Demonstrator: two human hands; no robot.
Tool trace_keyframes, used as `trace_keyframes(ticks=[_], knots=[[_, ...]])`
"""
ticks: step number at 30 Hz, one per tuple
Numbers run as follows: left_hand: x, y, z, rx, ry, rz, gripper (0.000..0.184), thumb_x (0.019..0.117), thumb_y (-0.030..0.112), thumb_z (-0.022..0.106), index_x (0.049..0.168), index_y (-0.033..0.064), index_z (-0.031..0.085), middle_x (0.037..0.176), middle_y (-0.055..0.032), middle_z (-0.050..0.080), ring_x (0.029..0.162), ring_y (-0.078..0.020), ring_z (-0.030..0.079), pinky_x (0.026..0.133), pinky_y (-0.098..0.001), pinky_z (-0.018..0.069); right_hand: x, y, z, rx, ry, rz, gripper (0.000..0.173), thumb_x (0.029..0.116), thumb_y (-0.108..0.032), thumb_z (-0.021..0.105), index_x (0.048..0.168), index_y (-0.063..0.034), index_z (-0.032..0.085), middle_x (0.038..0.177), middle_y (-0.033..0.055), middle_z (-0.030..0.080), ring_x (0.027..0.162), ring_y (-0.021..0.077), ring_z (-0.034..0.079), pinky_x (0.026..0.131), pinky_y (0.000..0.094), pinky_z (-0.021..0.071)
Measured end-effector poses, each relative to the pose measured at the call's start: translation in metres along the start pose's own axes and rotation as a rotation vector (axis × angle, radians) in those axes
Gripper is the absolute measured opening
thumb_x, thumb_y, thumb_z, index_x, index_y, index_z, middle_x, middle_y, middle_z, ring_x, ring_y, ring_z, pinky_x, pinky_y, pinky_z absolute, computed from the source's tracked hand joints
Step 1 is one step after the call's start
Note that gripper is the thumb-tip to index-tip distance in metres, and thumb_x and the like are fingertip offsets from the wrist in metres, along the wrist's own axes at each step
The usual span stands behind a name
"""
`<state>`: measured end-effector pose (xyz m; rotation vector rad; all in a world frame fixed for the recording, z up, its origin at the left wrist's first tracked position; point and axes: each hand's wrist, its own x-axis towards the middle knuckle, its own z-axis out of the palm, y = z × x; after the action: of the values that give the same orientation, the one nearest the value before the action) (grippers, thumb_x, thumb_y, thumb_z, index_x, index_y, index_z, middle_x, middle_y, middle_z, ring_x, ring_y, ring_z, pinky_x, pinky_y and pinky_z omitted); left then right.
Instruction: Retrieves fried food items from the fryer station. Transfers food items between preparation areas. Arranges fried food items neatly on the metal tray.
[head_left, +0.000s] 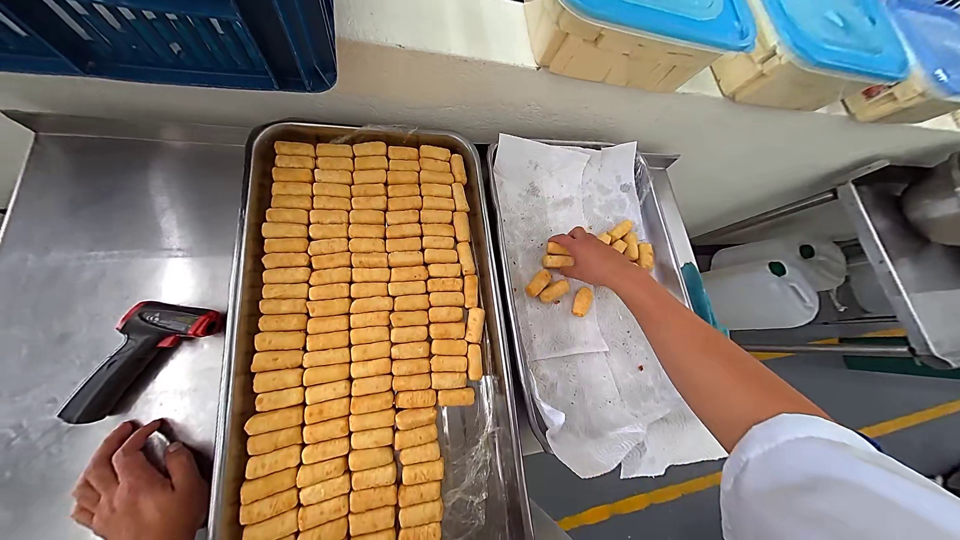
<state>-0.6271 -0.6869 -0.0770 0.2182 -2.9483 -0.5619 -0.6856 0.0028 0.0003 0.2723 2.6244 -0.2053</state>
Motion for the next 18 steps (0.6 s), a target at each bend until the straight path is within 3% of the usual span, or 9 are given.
trace_keyframes(ticks=[3,8,11,14,16,18], knots=[[0.000,0.000,0.001,-0.004,0.009,-0.002,0.050,0.1012,0.031,0.038,0.137,0.0021,0.059,0.152,-0.0244,0.048,0.143,-0.0464,0.040,0.117,-0.0619,0.0261,0.001,-0.007,-0.005,0.072,0.040,-0.016,0.060,0.0887,-0.015,0.080,0.144,-0.0160,0.057,0.134,0.0255,0.055,0.114,0.0448,0.062,0.092,0.0617,0.0525],[-0.001,0.003,-0.001,0.009,0.003,-0.003,0.052,0.1004,0.032,0.037,0.137,0.0021,0.058,0.152,-0.0250,0.048,0.143,-0.0476,0.040,0.115,-0.0637,0.0266,-0.002,-0.054,-0.021,0.107,-0.089,-0.181,0.064,0.0896,-0.004,0.074,0.149,-0.0193,0.054,0.149,0.0220,0.047,0.123,0.0421,0.060,0.097,0.0607,0.0519],[-0.001,0.002,0.001,0.005,0.010,-0.006,0.053,0.1003,0.032,0.036,0.137,0.0019,0.058,0.152,-0.0245,0.048,0.144,-0.0470,0.040,0.116,-0.0626,0.0258,-0.010,-0.070,-0.019,0.095,-0.215,-0.134,0.076,0.0858,-0.016,0.080,0.154,-0.0204,0.047,0.158,0.0231,0.037,0.132,0.0454,0.051,0.101,0.0633,0.0473],[0.000,0.002,0.003,0.006,0.034,-0.011,0.053,0.0992,0.033,0.036,0.136,0.0022,0.059,0.152,-0.0236,0.048,0.144,-0.0462,0.040,0.116,-0.0637,0.0265,-0.023,-0.078,-0.006,-0.016,-0.202,-0.048,0.102,0.0762,-0.036,0.091,0.160,-0.0259,0.035,0.164,0.0211,0.026,0.132,0.0478,0.050,0.092,0.0648,0.0521],[0.000,0.004,0.001,0.001,0.033,-0.016,0.053,0.0994,0.034,0.036,0.136,0.0027,0.059,0.153,-0.0228,0.048,0.145,-0.0457,0.039,0.116,-0.0636,0.0253,-0.028,-0.079,0.009,-0.053,-0.101,-0.033,0.100,0.0726,-0.031,0.092,0.157,-0.0261,0.039,0.161,0.0215,0.031,0.126,0.0475,0.055,0.083,0.0618,0.0557],[0.000,0.009,-0.002,0.008,0.020,-0.023,0.054,0.0988,0.034,0.035,0.136,0.0028,0.058,0.153,-0.0235,0.047,0.145,-0.0460,0.038,0.116,-0.0638,0.0244,-0.028,-0.076,0.018,-0.021,-0.042,-0.037,0.094,0.0710,-0.025,0.092,0.152,-0.0258,0.045,0.156,0.0215,0.036,0.124,0.0466,0.055,0.082,0.0600,0.0566]])
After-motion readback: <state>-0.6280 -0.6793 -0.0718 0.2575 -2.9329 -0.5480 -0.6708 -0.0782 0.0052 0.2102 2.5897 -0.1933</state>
